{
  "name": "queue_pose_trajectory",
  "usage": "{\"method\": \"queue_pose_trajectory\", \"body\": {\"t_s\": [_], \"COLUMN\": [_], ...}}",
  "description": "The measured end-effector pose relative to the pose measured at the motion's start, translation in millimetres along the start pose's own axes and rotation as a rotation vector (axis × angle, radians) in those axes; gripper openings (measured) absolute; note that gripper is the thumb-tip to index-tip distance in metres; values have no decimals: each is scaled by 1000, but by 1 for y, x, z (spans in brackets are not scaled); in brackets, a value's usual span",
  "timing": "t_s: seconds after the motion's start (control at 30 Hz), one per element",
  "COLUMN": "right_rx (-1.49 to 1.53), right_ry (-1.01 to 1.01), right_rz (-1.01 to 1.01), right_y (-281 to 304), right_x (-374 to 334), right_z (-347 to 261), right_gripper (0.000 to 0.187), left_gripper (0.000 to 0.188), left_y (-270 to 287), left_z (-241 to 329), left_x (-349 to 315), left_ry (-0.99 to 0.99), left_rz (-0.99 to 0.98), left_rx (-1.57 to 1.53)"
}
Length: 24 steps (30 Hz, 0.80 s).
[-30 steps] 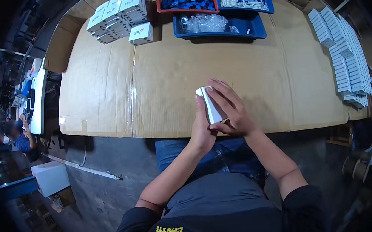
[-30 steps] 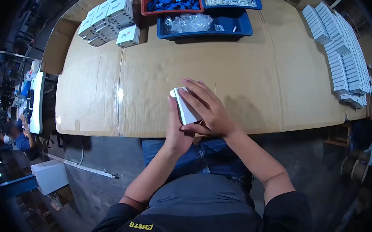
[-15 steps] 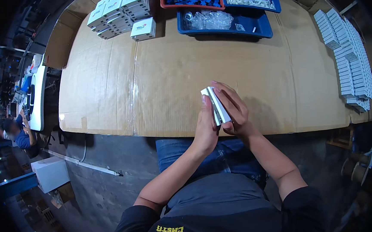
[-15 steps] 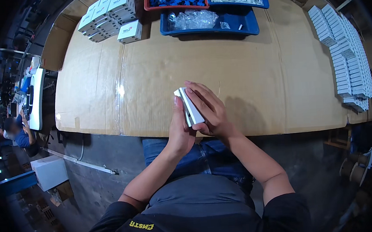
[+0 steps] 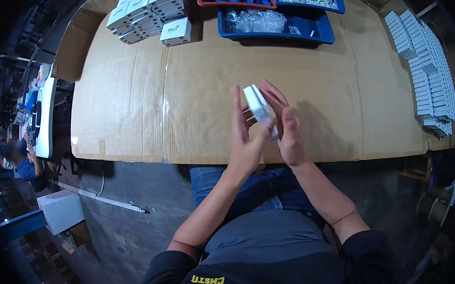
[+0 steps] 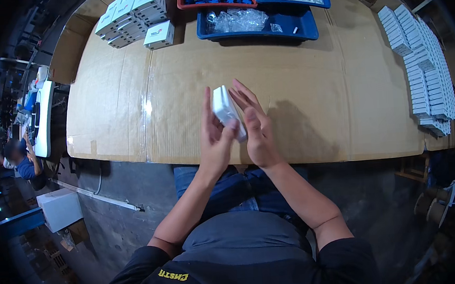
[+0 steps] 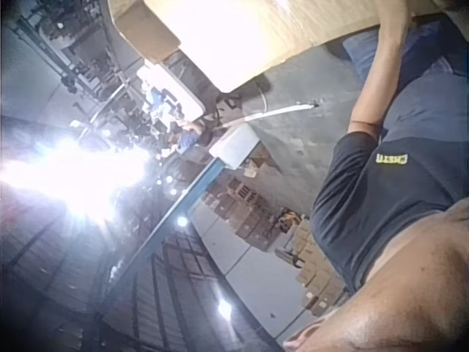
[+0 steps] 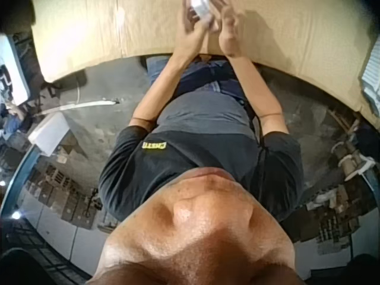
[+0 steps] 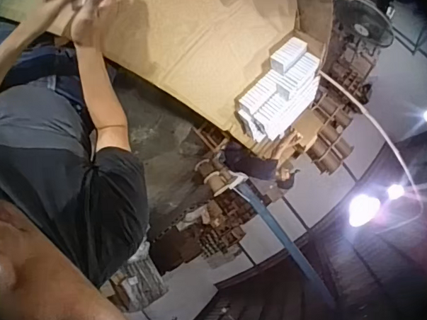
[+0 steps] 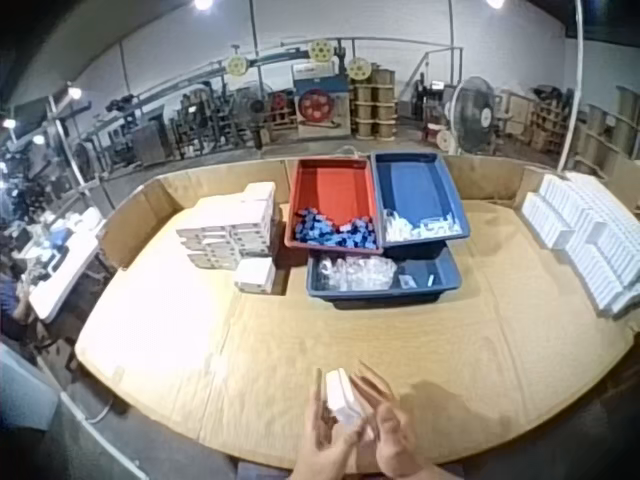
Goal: Assembling electronic components into a white plastic housing.
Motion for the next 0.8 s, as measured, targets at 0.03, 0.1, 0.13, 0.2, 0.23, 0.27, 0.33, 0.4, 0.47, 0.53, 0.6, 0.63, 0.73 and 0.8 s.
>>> {"method": "queue_pose_trajectory", "body": {"t_s": [0.03, 0.1, 0.13, 0.2, 0.23, 0.27, 0.33, 0.4, 0.47, 0.53, 0.6, 0.63, 0.73, 0.8], "right_rx": [0, -201, -351, -399, -448, -447, -480, -582, -684, -844, -849, -854, -892, -907], "right_ry": [-1, 96, 159, 210, 262, 261, 292, 350, 408, 545, 527, 511, 561, 587], "right_rz": [-1, -133, -175, -177, -175, -177, -144, -130, -115, -50, -17, 16, 59, 78], "right_y": [5, 13, 16, 14, 13, 12, 11, 12, 11, 11, 6, 4, 1, 1], "right_x": [-1, -2, -3, -4, -5, -7, -7, -8, -8, -9, -13, -15, -16, -17], "right_z": [1, -2, -2, 2, 5, 10, 18, 20, 20, 22, 27, 29, 35, 42], "right_gripper": [83, 68, 67, 63, 59, 59, 52, 49, 46, 42, 40, 39, 38, 38], "left_gripper": [86, 73, 68, 66, 64, 64, 61, 59, 57, 52, 51, 50, 38, 39], "left_y": [6, 16, 9, 15, 18, 17, 9, 6, 5, 5, 2, 0, 3, 2], "left_z": [-1, -2, 10, 1, -3, -5, -3, -2, -5, -12, -13, -12, -12, -14], "left_x": [1, 7, 6, 9, 10, 7, 6, 5, 4, 4, 2, 1, 0, 0], "left_ry": [1, 102, 163, 219, 275, 275, 283, 296, 308, 264, 256, 246, 313, 302], "left_rz": [2, 123, 137, 163, 185, 187, 252, 265, 277, 277, 271, 264, 247, 267], "left_rx": [0, -255, -173, -235, -297, -297, -263, -261, -258, -229, -236, -244, -255, -240]}}
Point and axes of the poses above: each hand's wrist, its own x-axis towards the middle knuckle, its own y-axis out of the back of the hand, z = x × y, the point moved 1 cm from there along x, towards the middle knuckle, and after that the axes turned 13 degrees about -x, right-handed, at the moved point
